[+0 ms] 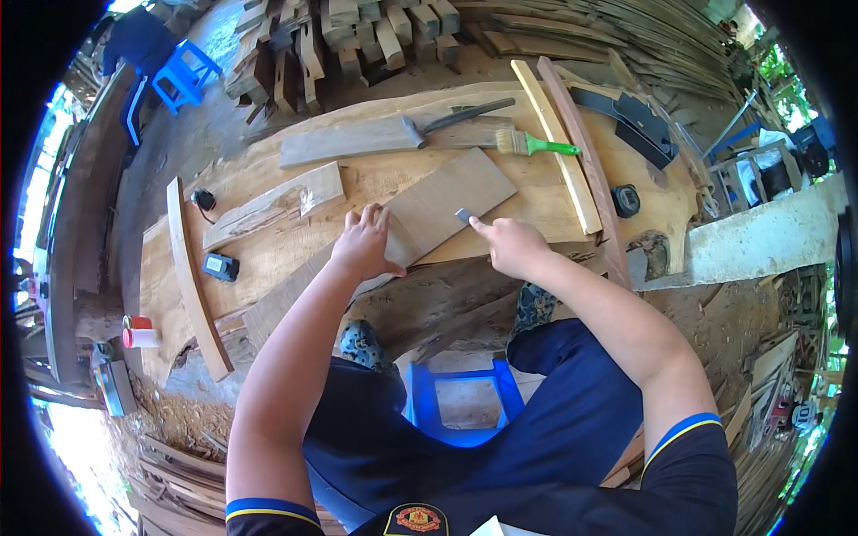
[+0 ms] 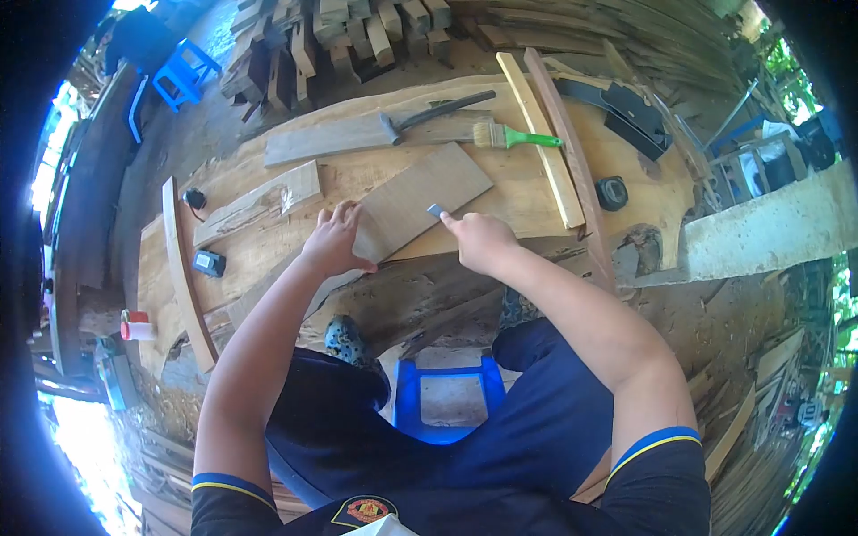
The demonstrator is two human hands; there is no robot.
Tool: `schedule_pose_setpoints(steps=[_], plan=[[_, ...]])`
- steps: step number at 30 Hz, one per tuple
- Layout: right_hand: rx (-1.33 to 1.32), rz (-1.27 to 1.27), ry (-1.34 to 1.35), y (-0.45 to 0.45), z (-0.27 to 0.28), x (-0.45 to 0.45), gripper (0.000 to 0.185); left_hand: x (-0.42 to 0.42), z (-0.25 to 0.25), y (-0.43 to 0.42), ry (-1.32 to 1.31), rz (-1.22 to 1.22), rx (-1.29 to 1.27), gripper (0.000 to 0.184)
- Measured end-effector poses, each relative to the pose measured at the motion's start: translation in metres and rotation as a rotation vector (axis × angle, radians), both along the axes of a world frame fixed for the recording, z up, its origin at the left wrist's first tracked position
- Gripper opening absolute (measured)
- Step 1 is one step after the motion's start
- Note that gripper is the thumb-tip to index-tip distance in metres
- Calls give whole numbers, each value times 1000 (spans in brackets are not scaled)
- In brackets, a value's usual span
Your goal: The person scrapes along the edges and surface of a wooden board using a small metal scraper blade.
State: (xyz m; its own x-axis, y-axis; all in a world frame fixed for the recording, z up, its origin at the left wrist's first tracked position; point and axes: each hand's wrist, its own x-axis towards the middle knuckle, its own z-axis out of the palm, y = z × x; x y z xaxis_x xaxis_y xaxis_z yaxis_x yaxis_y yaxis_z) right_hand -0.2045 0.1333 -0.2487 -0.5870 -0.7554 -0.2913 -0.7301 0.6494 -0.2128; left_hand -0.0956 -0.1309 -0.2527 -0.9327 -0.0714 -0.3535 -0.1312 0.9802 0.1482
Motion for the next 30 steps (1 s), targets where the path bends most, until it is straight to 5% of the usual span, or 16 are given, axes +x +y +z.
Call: schedule_pose_setpoints(steps=[9,22,30], plan=[[-11,-115,6,-76,-3,-38,58,-16,6,17,-151,43,-38,126],[-86,-62,16,15,-14,-11,48,-17,6,16,-175,56,-52,127],[-92,-127,11,-59,-14,-41,51,-36,10,49,-267,148,-146,123]])
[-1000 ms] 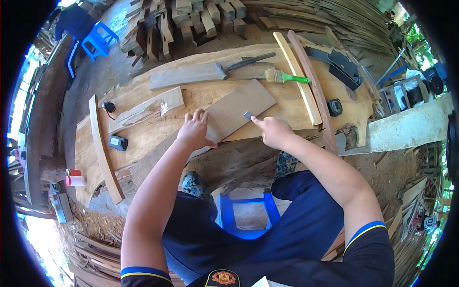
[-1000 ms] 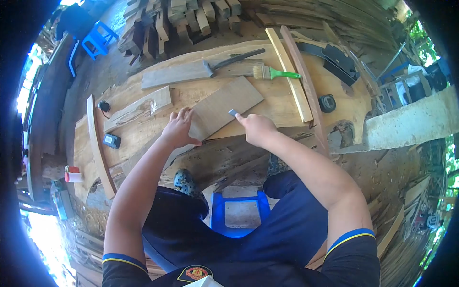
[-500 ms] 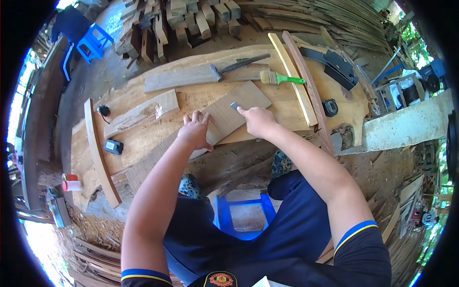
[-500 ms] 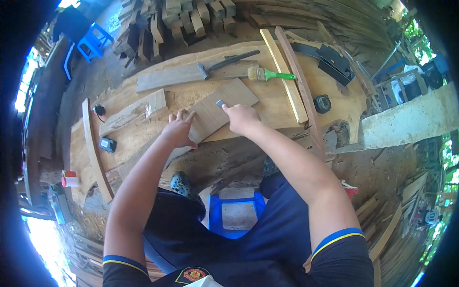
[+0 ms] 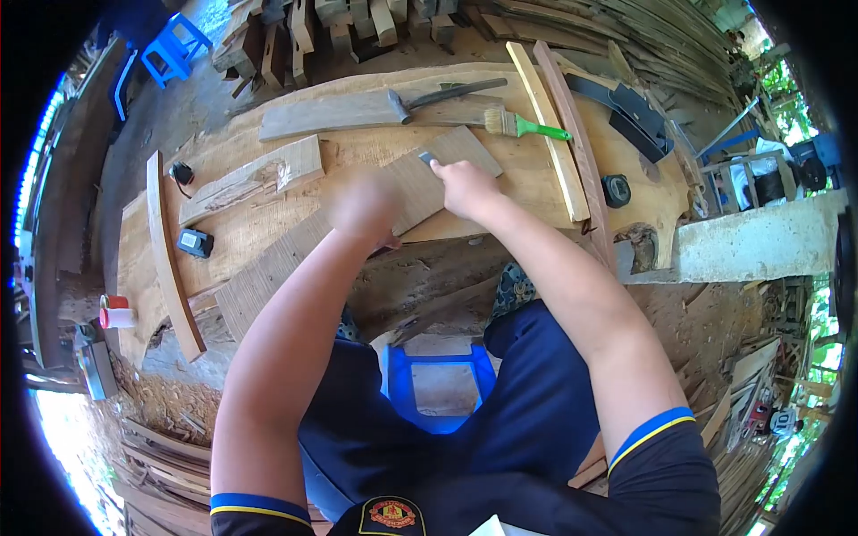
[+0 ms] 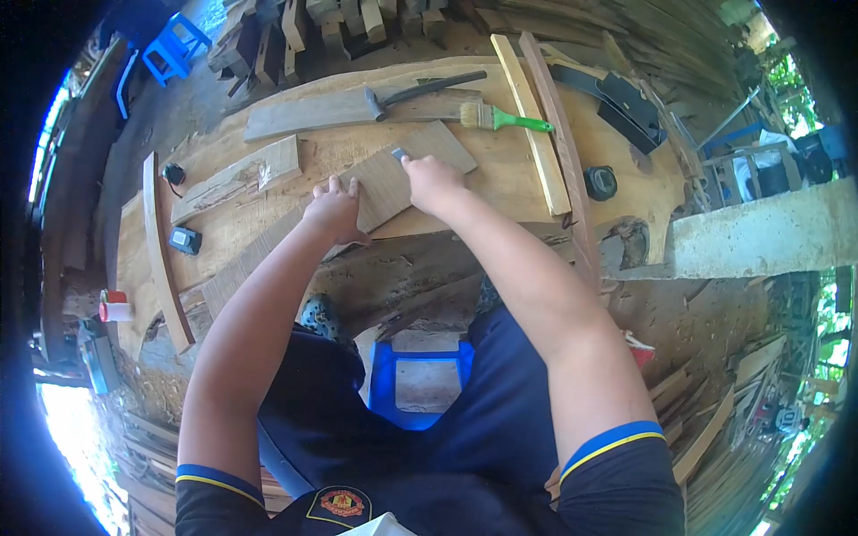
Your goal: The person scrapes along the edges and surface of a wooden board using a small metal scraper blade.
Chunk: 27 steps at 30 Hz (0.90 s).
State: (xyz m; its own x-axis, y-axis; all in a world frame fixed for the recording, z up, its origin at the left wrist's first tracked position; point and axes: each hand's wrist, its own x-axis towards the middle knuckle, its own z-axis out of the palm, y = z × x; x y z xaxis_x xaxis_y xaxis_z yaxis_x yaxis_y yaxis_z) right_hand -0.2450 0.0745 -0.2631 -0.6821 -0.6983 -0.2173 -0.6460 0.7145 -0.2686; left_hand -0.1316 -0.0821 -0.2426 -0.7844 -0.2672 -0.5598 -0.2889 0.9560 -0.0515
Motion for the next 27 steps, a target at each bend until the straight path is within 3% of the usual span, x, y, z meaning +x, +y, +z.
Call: schedule_pose_setpoints(steps=[8,13,16,21,27], plan=[[-13,42,-19,47,-2,6,53,20,-8,-20,171,-113,29,115],[15,81,-86,87,10,9,54,22,-1,-34,135,-133,66,117],[-45,72,-70,73,6,-1,46,14,2,-15,62,-81,23,117],[-4,23,-11,21,-2,-21,50,-3,-4,-1,-35,-51,-54,122],[-55,-16,-16,19,-17,-24,51,5,1,-7,21,-99,-38,122]])
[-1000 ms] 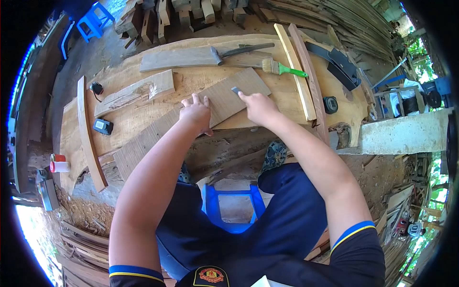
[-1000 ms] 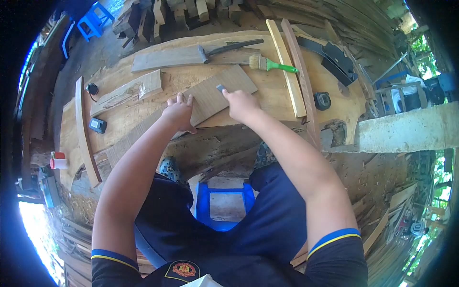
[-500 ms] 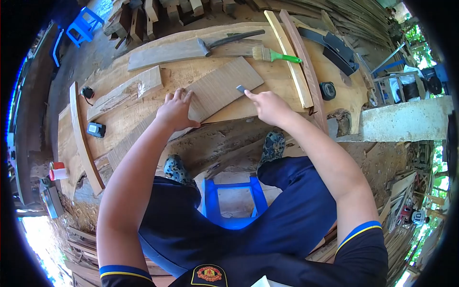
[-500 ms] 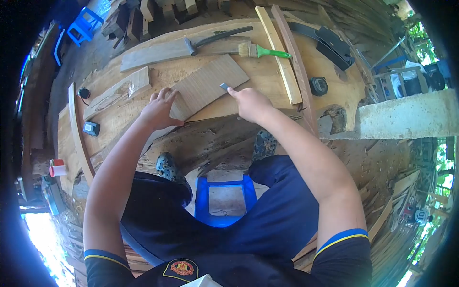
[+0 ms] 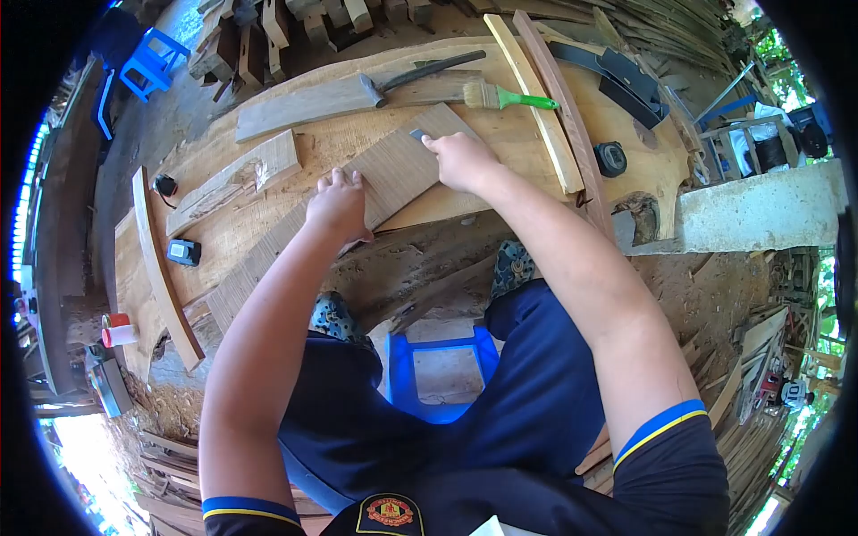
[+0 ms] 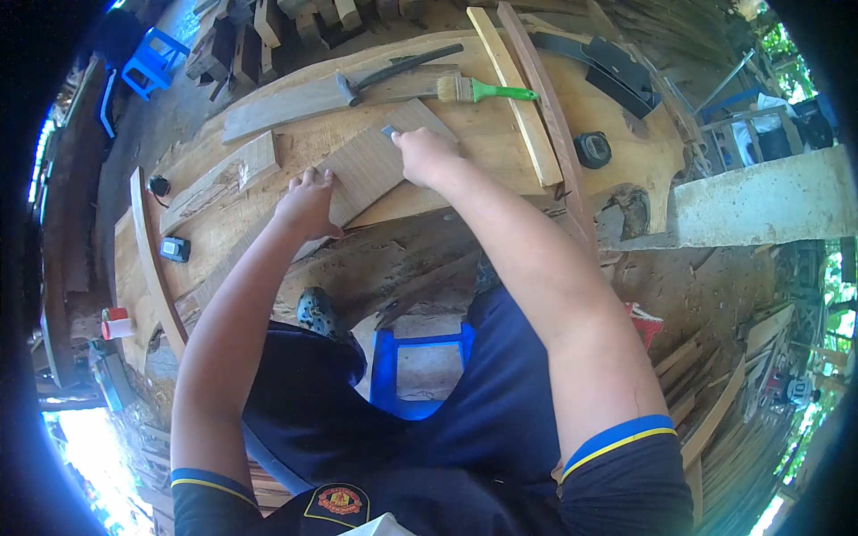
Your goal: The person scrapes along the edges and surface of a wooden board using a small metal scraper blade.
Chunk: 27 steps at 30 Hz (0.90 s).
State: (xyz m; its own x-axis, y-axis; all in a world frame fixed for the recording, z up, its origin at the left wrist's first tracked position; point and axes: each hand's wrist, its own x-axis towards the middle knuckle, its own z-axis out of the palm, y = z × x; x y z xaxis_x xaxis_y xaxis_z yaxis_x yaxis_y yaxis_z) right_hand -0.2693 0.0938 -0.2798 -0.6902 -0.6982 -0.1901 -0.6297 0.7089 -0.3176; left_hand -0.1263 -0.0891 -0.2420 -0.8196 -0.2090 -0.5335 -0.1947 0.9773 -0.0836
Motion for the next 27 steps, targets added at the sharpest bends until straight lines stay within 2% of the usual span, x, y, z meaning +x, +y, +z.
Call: schedule_pose_setpoints(steps=[5,8,11,16,20,27], plan=[[73,16,-80,53,33,23,52,14,0,-14,123,-6,82,118],[68,43,-82,76,25,22,50,17,0,-16,156,0,100,117],[119,8,-132,63,36,17,48,12,-2,-12,125,8,84,118],[70,-12,-32,7,22,-7,50,-2,-1,-3,36,42,43,117],[108,-37,-14,-10,20,-7,50,2,-3,-4,83,18,39,117],[-31,-25,-63,65,28,12,48,19,-4,-20,181,-46,105,116]])
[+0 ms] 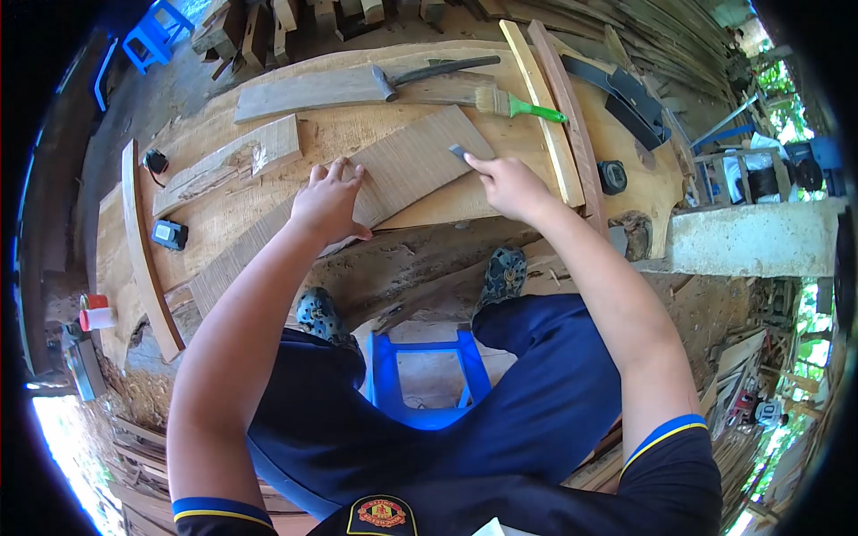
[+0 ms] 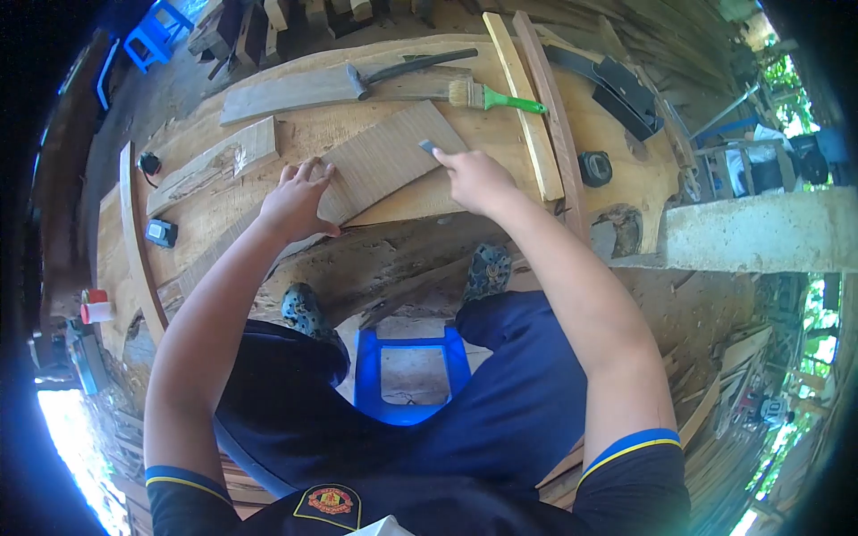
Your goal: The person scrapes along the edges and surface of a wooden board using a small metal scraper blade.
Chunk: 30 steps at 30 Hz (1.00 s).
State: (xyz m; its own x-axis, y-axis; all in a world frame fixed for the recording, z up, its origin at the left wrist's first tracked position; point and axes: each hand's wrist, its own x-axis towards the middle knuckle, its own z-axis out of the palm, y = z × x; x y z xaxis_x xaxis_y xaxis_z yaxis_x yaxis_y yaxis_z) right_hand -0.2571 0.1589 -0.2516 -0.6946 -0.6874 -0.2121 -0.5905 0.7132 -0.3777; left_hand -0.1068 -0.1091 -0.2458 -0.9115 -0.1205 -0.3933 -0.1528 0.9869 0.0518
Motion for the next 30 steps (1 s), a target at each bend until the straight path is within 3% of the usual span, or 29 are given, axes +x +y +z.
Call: schedule_pose_setpoints(steps=[6,16,19,25,29,30], plan=[[56,-7,-64,13,3,-2,48,-7,11,8,-84,58,10,114],[91,-109,59,-75,-5,-35,50,-19,8,19,-64,71,-48,105],[126,-131,-46,-60,-2,-33,50,-5,9,10,-18,20,5,104],[112,-78,8,17,1,-17,42,13,-5,-13,126,-42,111,106],[66,-65,5,19,-1,-24,42,3,6,-2,-1,0,71,107],[90,-81,21,9,-2,-27,42,-1,6,2,-19,15,59,100]])
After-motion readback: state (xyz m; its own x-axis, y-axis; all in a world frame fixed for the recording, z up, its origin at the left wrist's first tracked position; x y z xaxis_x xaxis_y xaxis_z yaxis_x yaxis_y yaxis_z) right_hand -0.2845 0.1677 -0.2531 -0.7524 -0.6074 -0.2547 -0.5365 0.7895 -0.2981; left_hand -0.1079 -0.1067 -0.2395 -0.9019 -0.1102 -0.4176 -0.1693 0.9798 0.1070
